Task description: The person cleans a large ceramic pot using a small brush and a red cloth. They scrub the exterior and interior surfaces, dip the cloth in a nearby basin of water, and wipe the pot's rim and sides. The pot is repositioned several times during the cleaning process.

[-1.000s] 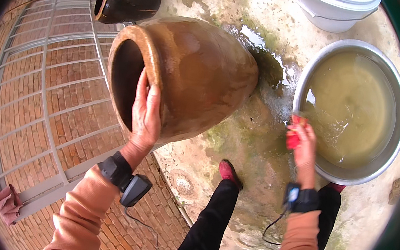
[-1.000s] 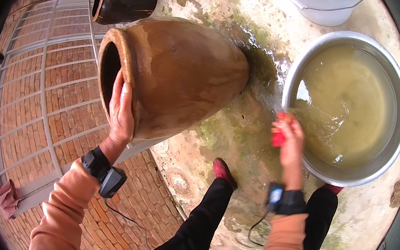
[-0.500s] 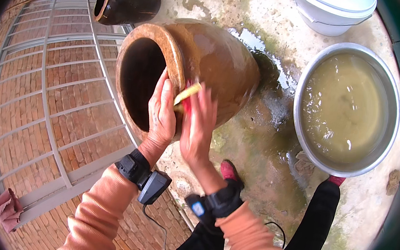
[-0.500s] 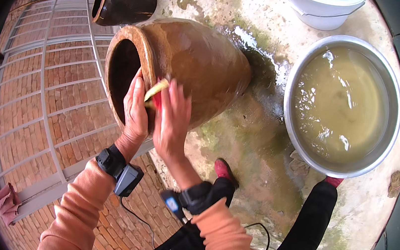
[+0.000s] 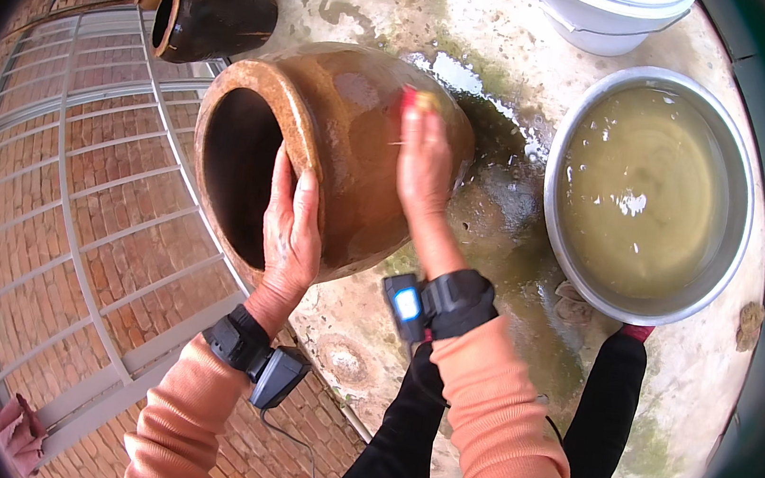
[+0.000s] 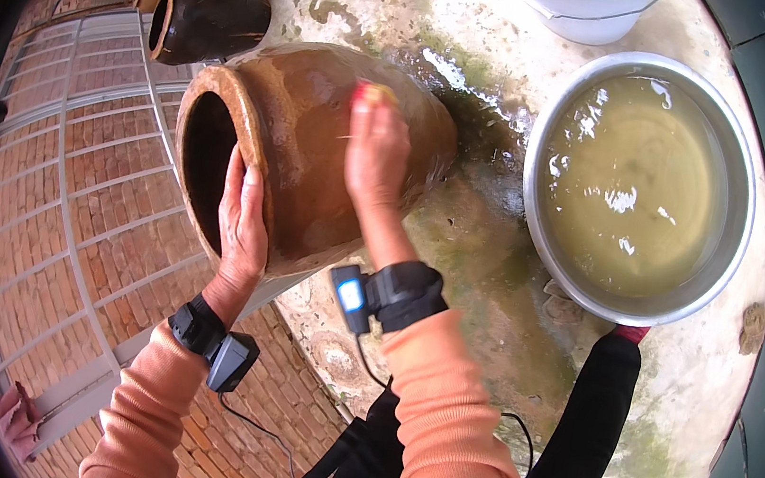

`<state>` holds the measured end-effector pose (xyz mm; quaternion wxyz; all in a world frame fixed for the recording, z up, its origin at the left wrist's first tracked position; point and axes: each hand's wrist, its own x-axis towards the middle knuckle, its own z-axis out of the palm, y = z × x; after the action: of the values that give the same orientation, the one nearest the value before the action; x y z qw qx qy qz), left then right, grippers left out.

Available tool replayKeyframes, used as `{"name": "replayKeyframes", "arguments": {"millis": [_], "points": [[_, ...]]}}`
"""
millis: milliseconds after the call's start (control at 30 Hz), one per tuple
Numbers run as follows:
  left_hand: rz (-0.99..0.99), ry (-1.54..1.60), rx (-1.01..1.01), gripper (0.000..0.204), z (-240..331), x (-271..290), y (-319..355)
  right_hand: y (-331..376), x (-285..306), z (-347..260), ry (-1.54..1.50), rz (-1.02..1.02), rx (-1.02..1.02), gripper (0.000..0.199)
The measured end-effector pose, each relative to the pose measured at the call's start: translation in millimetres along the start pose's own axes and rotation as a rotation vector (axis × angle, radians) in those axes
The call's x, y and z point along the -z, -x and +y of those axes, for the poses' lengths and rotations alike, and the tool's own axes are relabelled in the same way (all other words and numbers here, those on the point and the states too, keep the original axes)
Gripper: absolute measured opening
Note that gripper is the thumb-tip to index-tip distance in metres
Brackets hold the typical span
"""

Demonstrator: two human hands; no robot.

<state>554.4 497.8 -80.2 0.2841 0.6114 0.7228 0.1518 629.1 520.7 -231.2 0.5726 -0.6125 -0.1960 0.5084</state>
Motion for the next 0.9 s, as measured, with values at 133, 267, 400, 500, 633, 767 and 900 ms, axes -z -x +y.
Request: {"name": "replayKeyframes", "arguments": {"millis": [133,267,400,500,633,767,900], "points": [[-0.006,-0.071,-0.097,0.053,-1.0,-0.8,-2.8,8.3,7.9,67.6,-0.301,0.246,-0.253,0.052],[-0.015,-0.059,-0.060,0.054,-0.5,0.2,-0.9,54.3,4.5,70.7,-0.386,0.270,-0.486,0.053],[-0.040,-0.099,0.064,0.056,0.9,3.4,2.9,60.7,1.6,10.0,-0.188,0.182,-0.040,0.044],[-0.002,-0.165,-0.097,0.062,-3.0,1.2,-2.7,21.3,-9.6,-34.5,-0.145,-0.011,0.217,0.035],[-0.034,-0.229,-0.096,0.073,-8.7,1.5,-0.7,-27.0,-46.4,-82.9,0.209,-0.272,0.553,0.037],[-0.083,-0.299,-0.058,0.086,-8.5,2.2,0.1,-58.9,-57.5,-121.8,0.396,-0.652,0.346,0.045],[-0.084,-0.323,-0.091,0.084,-5.4,3.7,0.6,-63.1,-72.9,-150.9,0.747,-0.792,0.306,0.039]]}}
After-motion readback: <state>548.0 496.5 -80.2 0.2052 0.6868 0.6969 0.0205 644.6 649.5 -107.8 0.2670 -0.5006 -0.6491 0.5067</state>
